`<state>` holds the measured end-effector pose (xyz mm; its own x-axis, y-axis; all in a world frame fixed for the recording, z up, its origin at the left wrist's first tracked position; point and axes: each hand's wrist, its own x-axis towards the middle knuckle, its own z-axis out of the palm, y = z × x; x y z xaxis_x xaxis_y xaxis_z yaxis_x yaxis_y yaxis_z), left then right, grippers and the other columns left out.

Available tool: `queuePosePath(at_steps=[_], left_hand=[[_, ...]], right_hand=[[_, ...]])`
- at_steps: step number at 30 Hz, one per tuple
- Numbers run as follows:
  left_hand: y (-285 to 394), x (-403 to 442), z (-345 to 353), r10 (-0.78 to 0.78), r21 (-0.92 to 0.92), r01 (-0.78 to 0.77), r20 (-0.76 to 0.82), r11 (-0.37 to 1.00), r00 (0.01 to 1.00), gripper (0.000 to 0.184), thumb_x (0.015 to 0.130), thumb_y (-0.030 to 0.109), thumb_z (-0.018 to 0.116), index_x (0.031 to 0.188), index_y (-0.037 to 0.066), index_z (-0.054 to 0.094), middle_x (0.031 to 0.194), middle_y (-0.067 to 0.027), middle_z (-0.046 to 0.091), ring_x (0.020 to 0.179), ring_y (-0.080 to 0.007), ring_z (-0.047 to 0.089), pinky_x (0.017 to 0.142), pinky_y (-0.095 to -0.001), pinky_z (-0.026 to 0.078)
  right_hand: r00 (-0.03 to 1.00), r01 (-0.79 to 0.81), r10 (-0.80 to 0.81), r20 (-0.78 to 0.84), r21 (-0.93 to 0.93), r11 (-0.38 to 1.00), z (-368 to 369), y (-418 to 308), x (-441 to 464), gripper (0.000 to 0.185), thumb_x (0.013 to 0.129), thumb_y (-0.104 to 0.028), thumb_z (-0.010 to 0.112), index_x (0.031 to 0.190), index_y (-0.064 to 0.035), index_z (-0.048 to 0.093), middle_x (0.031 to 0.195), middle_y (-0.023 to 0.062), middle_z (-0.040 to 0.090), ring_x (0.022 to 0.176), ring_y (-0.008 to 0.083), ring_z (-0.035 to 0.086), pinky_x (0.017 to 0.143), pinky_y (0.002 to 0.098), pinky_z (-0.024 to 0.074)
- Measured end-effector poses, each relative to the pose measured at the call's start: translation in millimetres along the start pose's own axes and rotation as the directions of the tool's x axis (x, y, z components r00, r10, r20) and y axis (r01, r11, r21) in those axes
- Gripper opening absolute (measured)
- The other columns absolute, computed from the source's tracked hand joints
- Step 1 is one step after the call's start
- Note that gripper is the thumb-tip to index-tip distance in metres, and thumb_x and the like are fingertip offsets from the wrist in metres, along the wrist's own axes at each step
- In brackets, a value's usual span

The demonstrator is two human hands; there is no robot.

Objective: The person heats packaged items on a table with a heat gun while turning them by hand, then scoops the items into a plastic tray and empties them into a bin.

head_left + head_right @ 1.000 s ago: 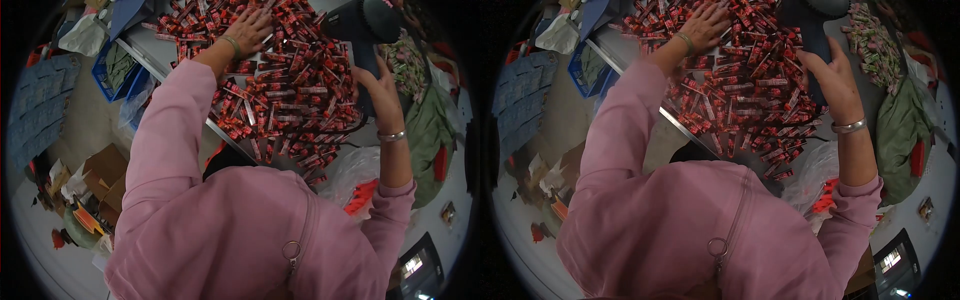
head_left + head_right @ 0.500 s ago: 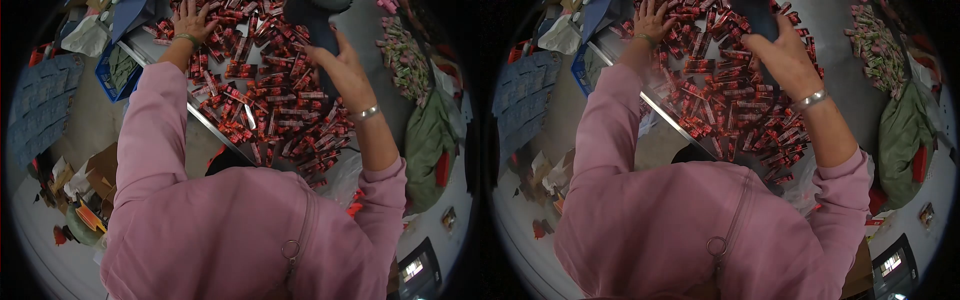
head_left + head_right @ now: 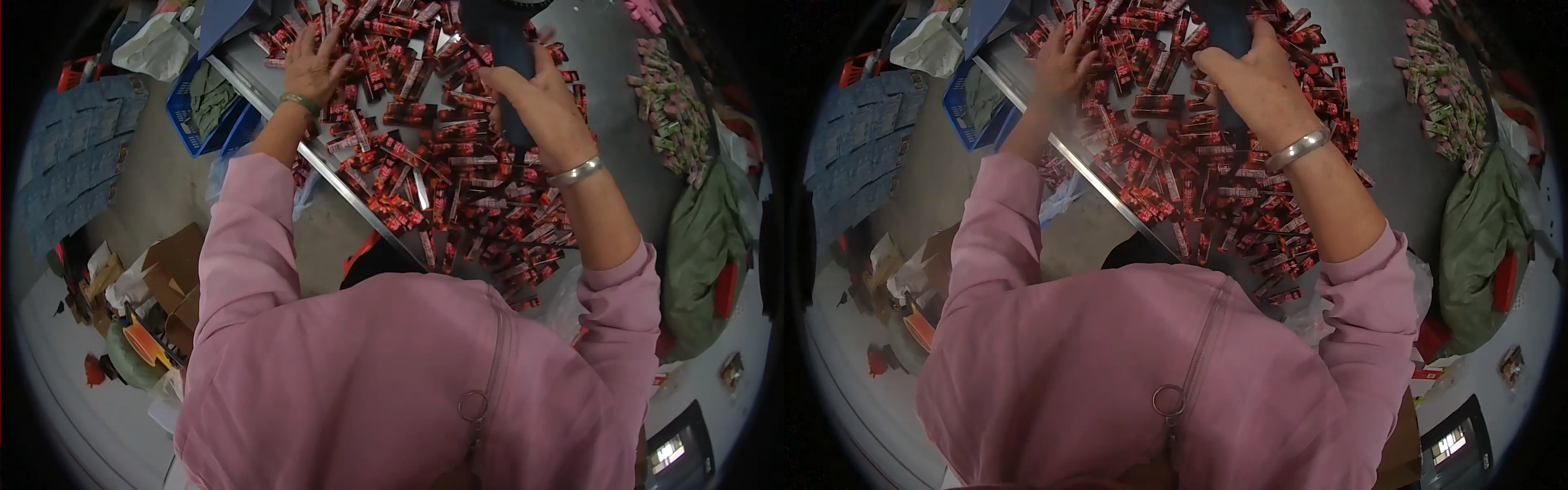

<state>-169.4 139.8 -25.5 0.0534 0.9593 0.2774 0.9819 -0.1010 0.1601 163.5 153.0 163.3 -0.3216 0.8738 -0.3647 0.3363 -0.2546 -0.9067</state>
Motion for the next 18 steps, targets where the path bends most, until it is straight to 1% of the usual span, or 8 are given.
queuePosePath(at_steps=[2, 3, 5, 6, 9, 11, 16, 18], left_hand=[[-22.0, -11.3, 0.4, -0.148, 0.005, 0.151, -0.186, 0.988, 0.971, 0.057, 0.091, 0.053, 0.048, 0.139, 0.023, 0.043, 0.145, -0.0194, 0.034, 0.133, -0.0388, 0.033, 0.11, -0.0477, 0.026], [-49.9, -22.1, 13.6, -0.151, 0.003, 0.155, -0.186, 0.988, 0.971, 0.057, 0.091, 0.053, 0.048, 0.139, 0.023, 0.043, 0.145, -0.0194, 0.034, 0.133, -0.0388, 0.033, 0.11, -0.0477, 0.026], [-98.0, -42.0, 38.8, -0.312, 0.501, 0.272, -0.005, 0.821, 0.95, 0.061, 0.089, 0.055, 0.048, 0.139, 0.021, 0.042, 0.144, -0.0201, 0.035, 0.132, -0.039, 0.033, 0.109, -0.049, 0.026], [-61.1, -38.4, 6.3, -0.512, 0.157, 0.506, -0.006, 0.848, 0.859, 0.067, 0.089, 0.056, 0.048, 0.141, 0.015, 0.039, 0.142, -0.0226, 0.036, 0.132, -0.0388, 0.032, 0.109, -0.048, 0.026], [-44.0, -46.1, 5.9, -0.48, 0.107, 0.469, 0.126, 0.877, 0.868, 0.07, 0.089, 0.054, 0.049, 0.141, 0.009, 0.035, 0.14, -0.0245, 0.036, 0.132, -0.0388, 0.033, 0.109, -0.0461, 0.026], [-35.3, -49.6, 20.9, -0.448, 0.006, 0.449, 0.094, 0.893, 0.889, 0.071, 0.089, 0.052, 0.049, 0.141, 0.007, 0.035, 0.14, -0.0247, 0.036, 0.131, -0.0391, 0.033, 0.109, -0.0454, 0.027], [15.8, -47.8, 41.0, -0.343, -0.293, 0.325, -0.011, 0.899, 0.939, 0.063, 0.092, 0.04, 0.048, 0.142, 0.004, 0.033, 0.141, -0.0264, 0.034, 0.129, -0.0425, 0.036, 0.107, -0.0453, 0.031], [40.5, -49.5, 43.6, -0.358, -0.362, 0.339, 0.015, 0.869, 0.934, 0.062, 0.093, 0.04, 0.048, 0.141, 0.004, 0.033, 0.141, -0.0267, 0.033, 0.128, -0.043, 0.036, 0.106, -0.045, 0.032]], right_hand=[[0.999, 0.005, -0.003, 0.045, -0.025, 1.0, -3.6, -5.3, -9.0, 0.066, 0.075, -0.025, 0.065, 0.126, 0.009, 0.042, 0.077, 0.0072, 0.062, 0.058, 0.012, 0.059, 0.054, 0.0252, 0.0478], [0.999, 0.004, -0.002, 0.047, -0.028, 1.0, -6.1, -8.2, -13.5, 0.066, 0.075, -0.025, 0.065, 0.126, 0.009, 0.042, 0.077, 0.0072, 0.062, 0.058, 0.012, 0.059, 0.054, 0.0252, 0.0478], [0.964, -0.09, 0.095, 0.247, -0.03, 0.995, -9.8, -12.4, -20.7, 0.062, 0.075, -0.025, 0.066, 0.122, 0.0087, 0.044, 0.076, 0.0071, 0.062, 0.058, 0.0119, 0.059, 0.054, 0.0258, 0.0483], [0.964, -0.094, 0.099, 0.247, -0.032, 0.995, -8.6, -10.9, -19.8, 0.062, 0.075, -0.025, 0.066, 0.122, 0.0087, 0.044, 0.076, 0.0071, 0.062, 0.058, 0.0119, 0.059, 0.054, 0.0258, 0.0483], [0.983, -0.018, 0.028, 0.183, -0.058, 0.998, -4.1, -14.0, -15.1, 0.064, 0.076, -0.024, 0.067, 0.125, 0.0098, 0.042, 0.073, 0.0056, 0.06, 0.057, 0.0117, 0.058, 0.054, 0.025, 0.0475], [0.997, -0.009, 0.008, -0.082, -0.009, 1.0, 1.5, -29.4, -15.7, 0.045, 0.08, -0.022, 0.068, 0.113, 0.001, 0.049, 0.072, 0.0015, 0.057, 0.057, 0.0099, 0.056, 0.053, 0.0243, 0.0469], [0.999, -0.015, 0.014, -0.038, -0.018, 1.0, -25.0, -14.0, -24.8, 0.067, 0.078, -0.023, 0.067, 0.129, 0.0099, 0.039, 0.071, 0.0044, 0.059, 0.055, 0.0108, 0.057, 0.052, 0.0238, 0.0452], [0.974, -0.145, 0.146, 0.174, -0.022, 0.989, -24.1, -22.2, -50.7, 0.061, 0.079, -0.021, 0.067, 0.126, 0.0085, 0.041, 0.07, 0.0033, 0.057, 0.054, 0.0101, 0.055, 0.05, 0.0244, 0.0449]])
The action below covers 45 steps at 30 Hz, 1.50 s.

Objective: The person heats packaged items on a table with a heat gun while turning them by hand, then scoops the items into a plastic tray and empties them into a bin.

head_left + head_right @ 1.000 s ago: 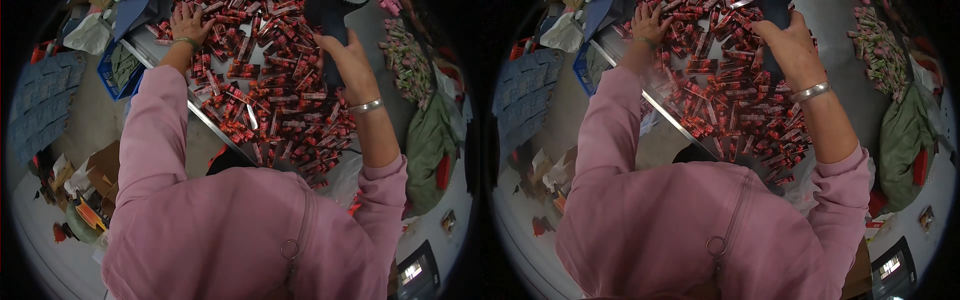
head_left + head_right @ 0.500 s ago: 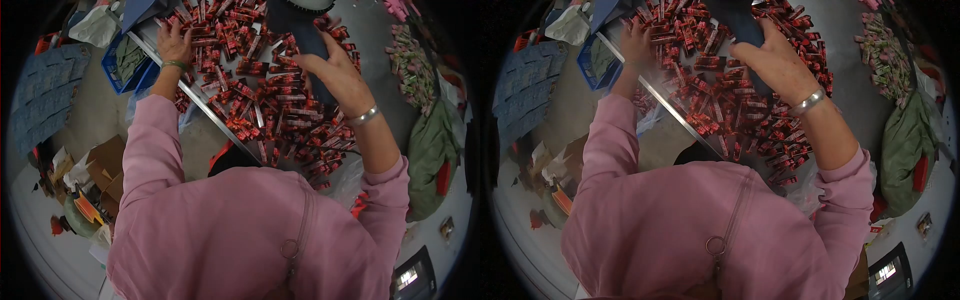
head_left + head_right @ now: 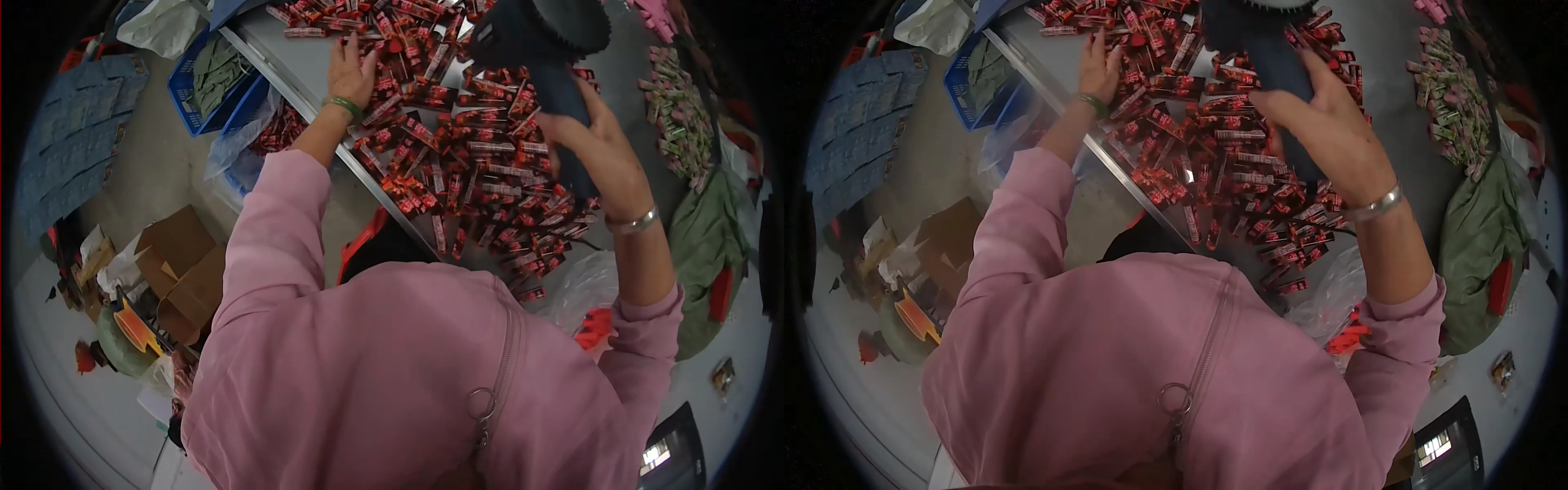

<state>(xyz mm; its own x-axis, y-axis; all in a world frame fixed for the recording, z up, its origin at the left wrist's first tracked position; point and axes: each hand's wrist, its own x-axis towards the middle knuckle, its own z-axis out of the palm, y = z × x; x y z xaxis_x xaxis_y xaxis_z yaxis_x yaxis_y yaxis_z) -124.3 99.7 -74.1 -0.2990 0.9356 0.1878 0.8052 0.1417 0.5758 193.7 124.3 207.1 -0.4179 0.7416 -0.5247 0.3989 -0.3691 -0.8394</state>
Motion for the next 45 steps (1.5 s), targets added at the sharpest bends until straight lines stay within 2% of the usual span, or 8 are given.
queuePosePath(at_steps=[6, 11, 15, 22, 28, 34, 39, 45], left_hand=[[28.7, -23.8, -38.4, 0.023, -0.349, -0.012, 0.028, 0.937, 0.999, 0.061, 0.093, 0.04, 0.049, 0.139, 0.003, 0.035, 0.14, -0.0277, 0.034, 0.126, -0.0429, 0.038, 0.106, -0.0433, 0.032], [20.0, -95.9, -67.2, 0.098, 0.163, -0.107, 0.063, 0.981, 0.993, 0.081, 0.082, 0.051, 0.062, 0.142, 0.006, 0.032, 0.14, -0.0275, 0.033, 0.129, -0.0426, 0.035, 0.107, -0.0515, 0.025], [38.7, -136.1, -76.0, 0.175, 0.12, -0.21, 0.254, 0.97, 0.951, 0.105, 0.065, 0.06, 0.073, 0.145, 0.007, 0.029, 0.145, -0.0277, 0.025, 0.134, -0.0432, 0.027, 0.108, -0.0559, 0.021], [59.5, -112.0, -37.1, 0.191, 0.106, -0.2, 0.084, 0.974, 0.978, 0.096, 0.067, 0.045, 0.079, 0.142, 0.006, 0.033, 0.141, -0.0278, 0.03, 0.131, -0.0475, 0.029, 0.106, -0.0525, 0.029], [42.6, -100.3, -35.3, 0.089, 0.023, -0.09, 0.038, 0.996, 0.995, 0.093, 0.072, 0.045, 0.075, 0.144, 0.008, 0.028, 0.144, -0.0259, 0.027, 0.134, -0.0439, 0.025, 0.109, -0.051, 0.025], [15.1, -130.4, -60.0, -0.005, 0.127, 0.024, -0.148, 0.992, 0.989, 0.088, 0.076, 0.044, 0.071, 0.141, 0.002, 0.029, 0.141, -0.0256, 0.031, 0.131, -0.042, 0.03, 0.108, -0.05, 0.025], [-17.5, -121.3, -64.5, -0.135, 0.122, 0.159, -0.187, 0.98, 0.973, 0.084, 0.078, 0.044, 0.069, 0.14, 0.001, 0.031, 0.139, -0.0249, 0.034, 0.129, -0.0421, 0.032, 0.107, -0.05, 0.026], [0.1, -77.1, -70.7, 0.146, 0.226, -0.141, -0.004, 0.964, 0.989, 0.086, 0.076, 0.052, 0.069, 0.139, 0.003, 0.035, 0.14, -0.0263, 0.034, 0.13, -0.0438, 0.031, 0.105, -0.0522, 0.029]], right_hand=[[0.989, -0.065, 0.062, -0.131, -0.02, 0.998, -10.2, 11.0, -16.0, 0.063, 0.08, -0.022, 0.067, 0.128, 0.0068, 0.039, 0.07, 0.0017, 0.055, 0.053, 0.0097, 0.053, 0.05, 0.0249, 0.0447], [0.971, -0.036, 0.031, -0.238, -0.016, 0.999, -6.6, 23.4, -24.7, 0.064, 0.08, -0.022, 0.067, 0.13, 0.0047, 0.04, 0.072, 0.0019, 0.055, 0.054, 0.0098, 0.055, 0.051, 0.0239, 0.0446], [0.977, -0.206, 0.203, 0.072, 0.038, 0.978, 3.9, 16.8, -50.0, 0.063, 0.079, -0.023, 0.068, 0.129, 0.0051, 0.041, 0.073, 0.0021, 0.056, 0.056, 0.0098, 0.056, 0.052, 0.0241, 0.0454], [0.965, 0.004, -0.002, -0.262, 0.007, 1.0, 12.0, 21.6, -0.3, 0.063, 0.077, -0.026, 0.068, 0.125, 0.0048, 0.043, 0.072, 0.0025, 0.057, 0.055, 0.0108, 0.056, 0.053, 0.0257, 0.0477], [0.987, 0.048, -0.051, 0.155, 0.022, 0.999, 44.0, -1.9, 3.2, 0.049, 0.081, -0.025, 0.066, 0.119, 0.0009, 0.048, 0.072, 0.0012, 0.056, 0.055, 0.0092, 0.054, 0.052, 0.0239, 0.046], [0.982, 0.147, -0.16, -0.101, -0.122, 0.982, 94.2, -46.4, 25.6, 0.054, 0.079, -0.029, 0.067, 0.119, 0.0014, 0.048, 0.071, 0.002, 0.056, 0.057, 0.0092, 0.057, 0.051, 0.0236, 0.0472], [0.991, 0.104, -0.096, 0.095, -0.084, 0.991, 88.6, -57.9, 26.3, 0.044, 0.078, -0.029, 0.067, 0.107, 0.0003, 0.053, 0.07, 0.002, 0.056, 0.054, 0.0098, 0.057, 0.05, 0.0236, 0.0476], [0.995, 0.093, -0.097, -0.019, -0.15, 0.984, 35.7, -31.6, 15.0, 0.037, 0.079, -0.028, 0.067, 0.101, -0.001, 0.054, 0.069, 0.0013, 0.055, 0.052, 0.0088, 0.055, 0.049, 0.0231, 0.0458]])
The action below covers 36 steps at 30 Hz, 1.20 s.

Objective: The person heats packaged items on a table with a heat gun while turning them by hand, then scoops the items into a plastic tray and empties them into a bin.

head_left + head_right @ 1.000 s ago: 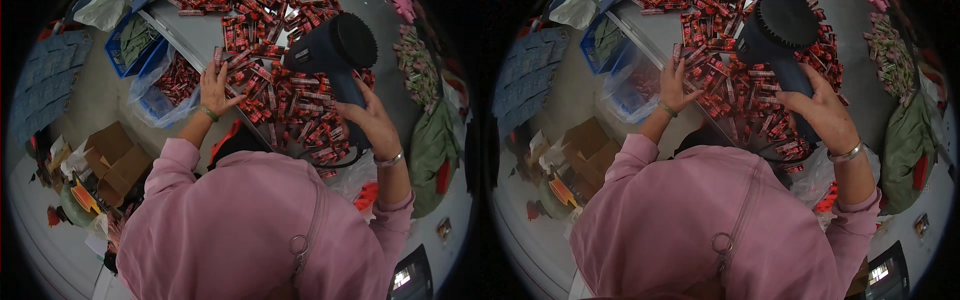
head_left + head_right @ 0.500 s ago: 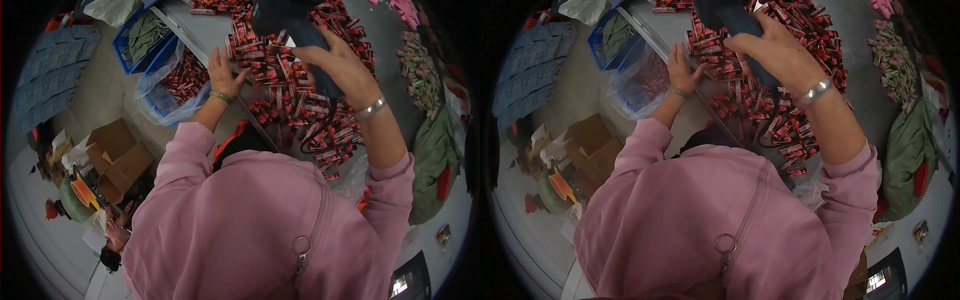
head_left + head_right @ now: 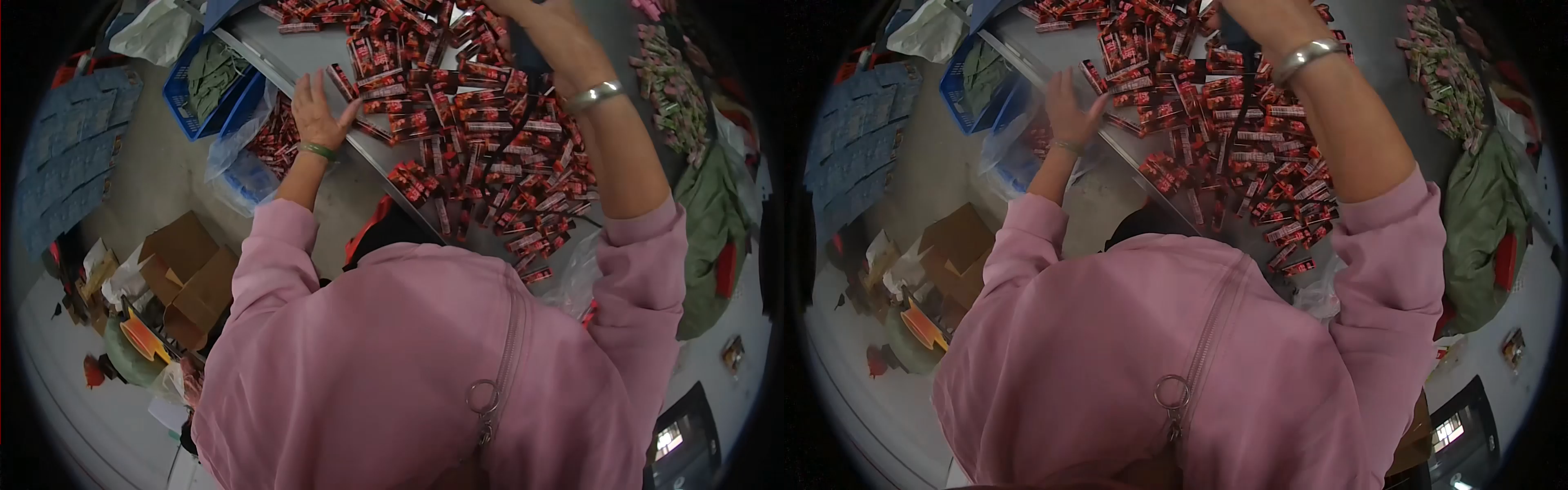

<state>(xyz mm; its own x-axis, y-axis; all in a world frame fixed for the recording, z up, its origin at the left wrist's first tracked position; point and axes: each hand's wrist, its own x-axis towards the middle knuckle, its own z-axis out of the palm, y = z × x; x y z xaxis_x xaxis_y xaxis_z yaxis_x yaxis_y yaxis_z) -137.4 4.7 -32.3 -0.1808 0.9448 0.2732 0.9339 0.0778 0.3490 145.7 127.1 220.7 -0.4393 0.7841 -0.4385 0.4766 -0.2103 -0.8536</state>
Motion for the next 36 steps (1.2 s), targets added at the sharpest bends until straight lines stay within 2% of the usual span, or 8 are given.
queuePosePath(at_steps=[9, 13, 17, 20, 22, 26, 32, 36], left_hand=[[62.0, 29.4, 48.1, 0.093, -0.128, -0.083, 0.073, 0.988, 0.993, 0.092, 0.075, 0.055, 0.07, 0.144, 0.008, 0.03, 0.145, -0.0316, 0.024, 0.138, -0.0461, 0.015, 0.112, -0.0522, 0.019], [69.3, 50.0, 44.4, 0.076, -0.185, -0.063, 0.064, 0.981, 0.995, 0.084, 0.077, 0.052, 0.069, 0.141, 0.009, 0.036, 0.145, -0.0285, 0.027, 0.135, -0.0448, 0.023, 0.11, -0.0516, 0.021], [134.0, 40.6, 20.9, 0.331, -0.226, -0.347, -0.106, 0.91, 0.938, 0.055, 0.079, 0.035, 0.07, 0.124, 0.007, 0.053, 0.131, -0.0224, 0.044, 0.125, -0.0406, 0.038, 0.104, -0.0503, 0.032], [190.3, 3.5, 28.9, 0.695, -0.444, -0.601, 0.072, 0.664, 0.715, 0.041, 0.078, 0.024, 0.068, 0.114, 0.006, 0.057, 0.129, -0.0197, 0.046, 0.123, -0.0383, 0.042, 0.104, -0.0482, 0.035], [222.7, -19.3, 38.8, 0.881, -0.538, -0.704, 0.192, 0.463, 0.433, 0.051, 0.072, 0.018, 0.07, 0.119, 0.006, 0.055, 0.137, -0.0198, 0.041, 0.129, -0.0362, 0.038, 0.107, -0.0463, 0.034], [238.6, -23.2, 65.6, 0.891, -0.366, -0.834, 0.354, 0.412, 0.285, 0.058, 0.08, 0.025, 0.061, 0.134, 0.009, 0.045, 0.148, -0.0182, 0.03, 0.139, -0.0351, 0.025, 0.115, -0.0463, 0.02], [229.3, 14.5, 51.8, 0.756, -0.063, -0.851, 0.496, 0.522, 0.427, 0.063, 0.087, 0.044, 0.055, 0.14, 0.016, 0.04, 0.149, -0.0162, 0.029, 0.141, -0.0342, 0.018, 0.116, -0.0487, 0.01], [204.8, 43.3, 43.2, 0.628, 0.164, -0.783, 0.511, 0.599, 0.587, 0.064, 0.087, 0.047, 0.055, 0.141, 0.017, 0.038, 0.152, -0.0117, 0.025, 0.143, -0.0344, 0.011, 0.116, -0.0482, 0.009]], right_hand=[[0.969, -0.245, 0.247, -0.021, 0.064, 0.967, -65.4, 39.3, -94.8, 0.037, 0.08, -0.026, 0.066, 0.103, 0.0003, 0.054, 0.068, 0.0006, 0.055, 0.051, 0.0083, 0.053, 0.048, 0.0233, 0.0433], [0.882, -0.206, 0.196, -0.428, 0.023, 0.978, -84.2, 98.9, -110.2, 0.048, 0.079, -0.025, 0.067, 0.114, 0.0039, 0.051, 0.068, 0.0014, 0.055, 0.051, 0.0091, 0.053, 0.049, 0.0233, 0.0435], [0.878, -0.217, 0.269, -0.395, 0.173, 0.961, -81.3, 81.3, -135.6, 0.056, 0.079, -0.024, 0.067, 0.122, 0.0056, 0.047, 0.069, 0.0025, 0.055, 0.052, 0.0094, 0.053, 0.049, 0.0233, 0.0437], [0.943, -0.244, 0.289, -0.164, 0.25, 0.937, -86.7, 83.8, -153.1, 0.052, 0.079, -0.025, 0.067, 0.117, 0.0048, 0.048, 0.071, 0.0032, 0.056, 0.054, 0.0102, 0.054, 0.049, 0.0243, 0.0442], [0.923, -0.202, 0.265, -0.279, 0.234, 0.951, -91.0, 97.1, -148.7, 0.053, 0.079, -0.025, 0.067, 0.117, 0.0049, 0.046, 0.071, 0.0033, 0.056, 0.055, 0.0106, 0.055, 0.049, 0.0255, 0.0453], [0.823, -0.124, 0.259, -0.505, 0.285, 0.95, -100.6, 108.3, -138.4, 0.033, 0.081, -0.026, 0.068, 0.101, -0.0049, 0.051, 0.07, -0.0005, 0.053, 0.053, 0.0081, 0.053, 0.048, 0.0232, 0.044], [0.97, -0.14, 0.193, -0.146, 0.312, 0.94, -105.2, 118.7, -170.4, 0.047, 0.077, -0.027, 0.07, 0.106, 0.0024, 0.048, 0.072, 0.0047, 0.058, 0.057, 0.0117, 0.057, 0.05, 0.0267, 0.0476], [0.908, -0.029, 0.123, -0.401, 0.234, 0.972, -106.4, 146.6, -160.6, 0.046, 0.077, -0.028, 0.071, 0.105, 0.002, 0.05, 0.072, 0.0042, 0.058, 0.057, 0.0114, 0.057, 0.05, 0.0261, 0.0474]])
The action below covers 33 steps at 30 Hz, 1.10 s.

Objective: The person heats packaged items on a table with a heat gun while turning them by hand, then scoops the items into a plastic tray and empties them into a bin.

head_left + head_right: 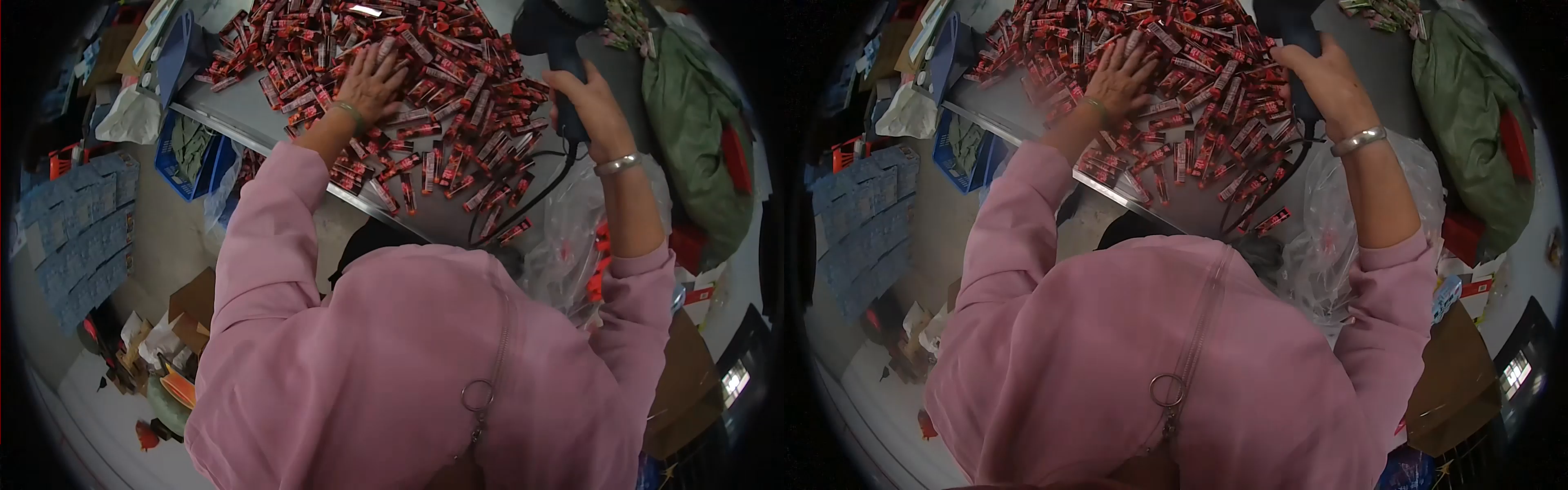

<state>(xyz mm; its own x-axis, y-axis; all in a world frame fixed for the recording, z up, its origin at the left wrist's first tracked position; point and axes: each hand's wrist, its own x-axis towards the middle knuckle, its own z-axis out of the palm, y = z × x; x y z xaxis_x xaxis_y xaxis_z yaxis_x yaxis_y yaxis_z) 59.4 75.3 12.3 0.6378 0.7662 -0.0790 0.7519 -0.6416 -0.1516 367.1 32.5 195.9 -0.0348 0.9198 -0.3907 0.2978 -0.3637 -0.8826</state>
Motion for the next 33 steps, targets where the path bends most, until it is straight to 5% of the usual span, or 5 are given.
queuePosePath(at_steps=[9, 14, 21, 28, 33], left_hand=[[-45.2, -16.1, 20.2, -0.37, -0.021, 0.376, -0.23, 0.926, 0.9, 0.059, 0.089, 0.045, 0.055, 0.141, 0.022, 0.04, 0.147, -0.0184, 0.031, 0.136, -0.0414, 0.025, 0.112, -0.0519, 0.019], [15.3, -40.0, 5.8, -0.201, -0.174, 0.165, -0.214, 0.971, 0.956, 0.061, 0.088, 0.046, 0.055, 0.142, 0.021, 0.038, 0.148, -0.0191, 0.03, 0.138, -0.0382, 0.024, 0.113, -0.0505, 0.019], [34.3, -92.3, 17.6, -0.101, -0.103, 0.108, 0.074, 0.989, 0.992, 0.07, 0.089, 0.053, 0.05, 0.148, 0.024, 0.027, 0.152, -0.0171, 0.022, 0.142, -0.0346, 0.016, 0.115, -0.048, 0.014], [-17.1, -68.2, 7.8, -0.165, 0.143, 0.161, 0.019, 0.977, 0.986, 0.062, 0.089, 0.041, 0.056, 0.143, 0.019, 0.035, 0.149, -0.0126, 0.03, 0.138, -0.033, 0.024, 0.114, -0.0459, 0.019], [-37.1, -35.9, 15.0, -0.192, -0.18, 0.148, -0.258, 0.972, 0.947, 0.056, 0.087, 0.044, 0.057, 0.135, 0.015, 0.046, 0.138, -0.0168, 0.043, 0.131, -0.037, 0.034, 0.111, -0.0476, 0.024]], right_hand=[[0.963, -0.164, 0.147, 0.228, 0.059, 0.985, -12.6, 11.2, -20.7, 0.041, 0.077, -0.026, 0.068, 0.102, 0.0009, 0.05, 0.073, 0.005, 0.058, 0.057, 0.0122, 0.058, 0.051, 0.0263, 0.0484], [0.983, -0.021, 0.043, -0.181, 0.123, 0.992, -13.8, 34.2, 7.2, 0.039, 0.079, -0.028, 0.069, 0.104, -0.0037, 0.051, 0.072, 0.0015, 0.055, 0.053, 0.0094, 0.055, 0.047, 0.0241, 0.0457], [0.933, -0.063, 0.082, 0.35, -0.066, 0.996, 10.4, 11.0, -61.5, 0.051, 0.076, -0.027, 0.068, 0.112, 0.0035, 0.048, 0.074, 0.0046, 0.058, 0.054, 0.0131, 0.056, 0.05, 0.0261, 0.046], [0.999, -0.046, 0.046, -0.014, -0.048, 0.998, -1.9, 34.3, -51.5, 0.063, 0.079, -0.025, 0.068, 0.13, 0.0018, 0.041, 0.07, 0.0012, 0.054, 0.052, 0.0094, 0.053, 0.048, 0.0244, 0.0445], [0.962, -0.236, 0.227, 0.15, 0.045, 0.971, -0.2, 14.6, -99.9, 0.048, 0.08, -0.022, 0.066, 0.117, -0.0002, 0.044, 0.069, 0.0008, 0.052, 0.052, 0.0096, 0.054, 0.048, 0.0236, 0.0443]])
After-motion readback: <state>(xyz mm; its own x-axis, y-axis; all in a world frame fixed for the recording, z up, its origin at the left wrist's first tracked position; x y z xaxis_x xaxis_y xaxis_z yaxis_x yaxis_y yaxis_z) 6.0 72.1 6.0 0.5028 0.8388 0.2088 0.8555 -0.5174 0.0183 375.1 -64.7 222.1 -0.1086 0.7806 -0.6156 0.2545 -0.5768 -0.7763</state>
